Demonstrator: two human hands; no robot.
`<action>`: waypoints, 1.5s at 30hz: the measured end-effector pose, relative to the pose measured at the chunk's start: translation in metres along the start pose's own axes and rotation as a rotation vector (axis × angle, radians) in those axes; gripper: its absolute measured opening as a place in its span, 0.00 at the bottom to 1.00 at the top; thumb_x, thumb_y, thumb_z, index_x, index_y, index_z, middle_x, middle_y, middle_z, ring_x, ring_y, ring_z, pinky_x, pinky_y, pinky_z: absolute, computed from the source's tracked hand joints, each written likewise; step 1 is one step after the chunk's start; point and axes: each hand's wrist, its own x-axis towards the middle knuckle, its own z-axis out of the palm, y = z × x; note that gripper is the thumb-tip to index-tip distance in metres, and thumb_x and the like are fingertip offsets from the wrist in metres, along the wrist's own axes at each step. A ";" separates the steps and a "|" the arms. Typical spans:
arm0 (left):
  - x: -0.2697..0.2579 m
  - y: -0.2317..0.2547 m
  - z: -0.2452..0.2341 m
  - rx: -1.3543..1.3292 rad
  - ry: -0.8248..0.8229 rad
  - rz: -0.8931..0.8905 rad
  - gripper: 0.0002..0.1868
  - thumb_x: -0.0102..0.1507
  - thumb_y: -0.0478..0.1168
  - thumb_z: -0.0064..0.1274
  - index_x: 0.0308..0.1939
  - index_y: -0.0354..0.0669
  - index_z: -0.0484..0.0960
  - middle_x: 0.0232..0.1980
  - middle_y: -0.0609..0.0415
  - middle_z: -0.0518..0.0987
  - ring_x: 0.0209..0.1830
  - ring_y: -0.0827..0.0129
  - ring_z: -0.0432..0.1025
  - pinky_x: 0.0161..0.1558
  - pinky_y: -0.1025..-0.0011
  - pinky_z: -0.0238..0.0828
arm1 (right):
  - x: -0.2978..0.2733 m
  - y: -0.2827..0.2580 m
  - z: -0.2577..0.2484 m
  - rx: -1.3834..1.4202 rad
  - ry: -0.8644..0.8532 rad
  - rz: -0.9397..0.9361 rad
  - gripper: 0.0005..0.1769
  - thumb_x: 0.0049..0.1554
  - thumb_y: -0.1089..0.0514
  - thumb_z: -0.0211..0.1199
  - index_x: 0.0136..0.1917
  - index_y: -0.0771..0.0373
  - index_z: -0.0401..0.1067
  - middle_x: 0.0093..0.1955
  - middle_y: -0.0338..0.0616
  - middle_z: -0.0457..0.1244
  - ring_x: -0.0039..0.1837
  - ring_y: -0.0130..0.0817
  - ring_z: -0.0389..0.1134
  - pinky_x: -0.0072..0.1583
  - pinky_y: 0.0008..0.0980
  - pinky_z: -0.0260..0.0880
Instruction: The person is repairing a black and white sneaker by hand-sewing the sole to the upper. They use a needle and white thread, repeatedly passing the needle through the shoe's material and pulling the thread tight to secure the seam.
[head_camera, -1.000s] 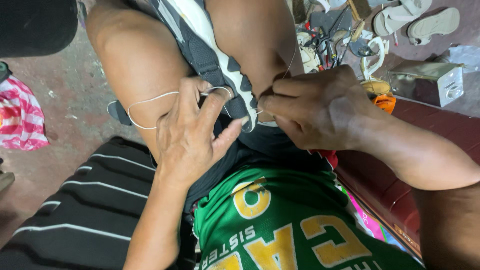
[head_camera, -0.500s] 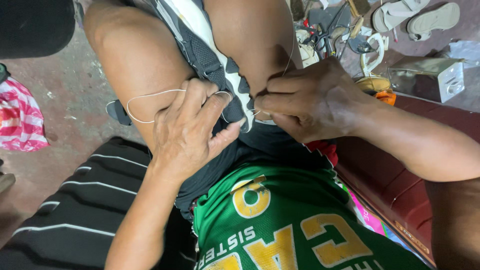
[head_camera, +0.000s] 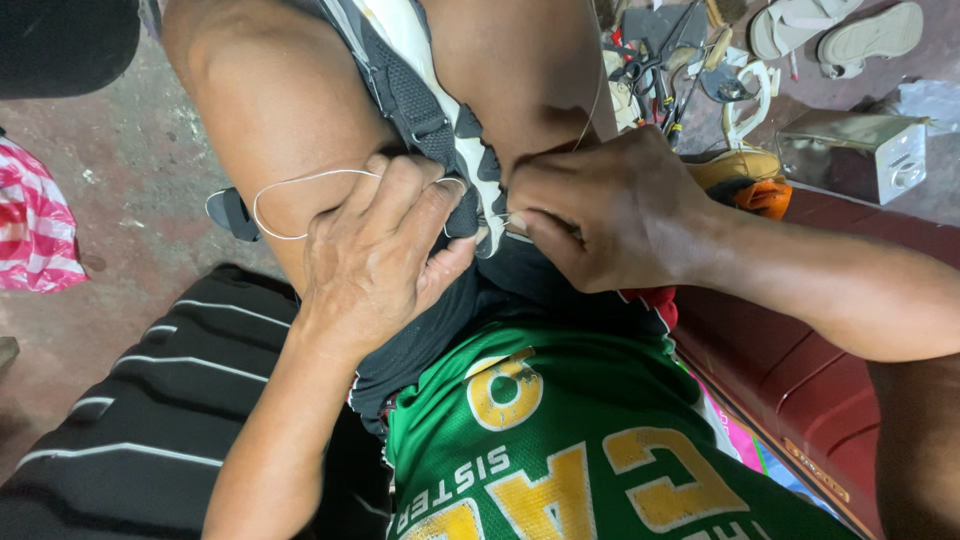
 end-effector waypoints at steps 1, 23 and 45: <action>0.001 -0.001 0.001 -0.006 0.006 0.000 0.22 0.55 0.41 0.69 0.50 0.41 0.80 0.52 0.54 0.76 0.52 0.61 0.73 0.41 0.64 0.74 | 0.000 0.000 0.000 0.060 -0.017 0.037 0.05 0.57 0.60 0.67 0.43 0.57 0.70 0.36 0.34 0.65 0.35 0.33 0.68 0.37 0.35 0.68; -0.032 0.010 -0.028 -0.482 0.205 -0.403 0.05 0.70 0.36 0.58 0.44 0.37 0.79 0.37 0.54 0.76 0.31 0.73 0.71 0.35 0.77 0.68 | -0.015 0.026 -0.012 0.288 0.031 0.163 0.04 0.59 0.64 0.67 0.44 0.65 0.74 0.36 0.42 0.68 0.37 0.29 0.70 0.41 0.30 0.68; 0.015 0.013 -0.033 0.092 0.576 -0.238 0.05 0.74 0.34 0.52 0.49 0.39 0.82 0.50 0.48 0.80 0.54 0.54 0.73 0.59 0.62 0.68 | -0.062 0.077 0.013 0.640 0.209 0.235 0.02 0.61 0.67 0.65 0.47 0.65 0.72 0.40 0.33 0.63 0.42 0.15 0.59 0.45 0.19 0.60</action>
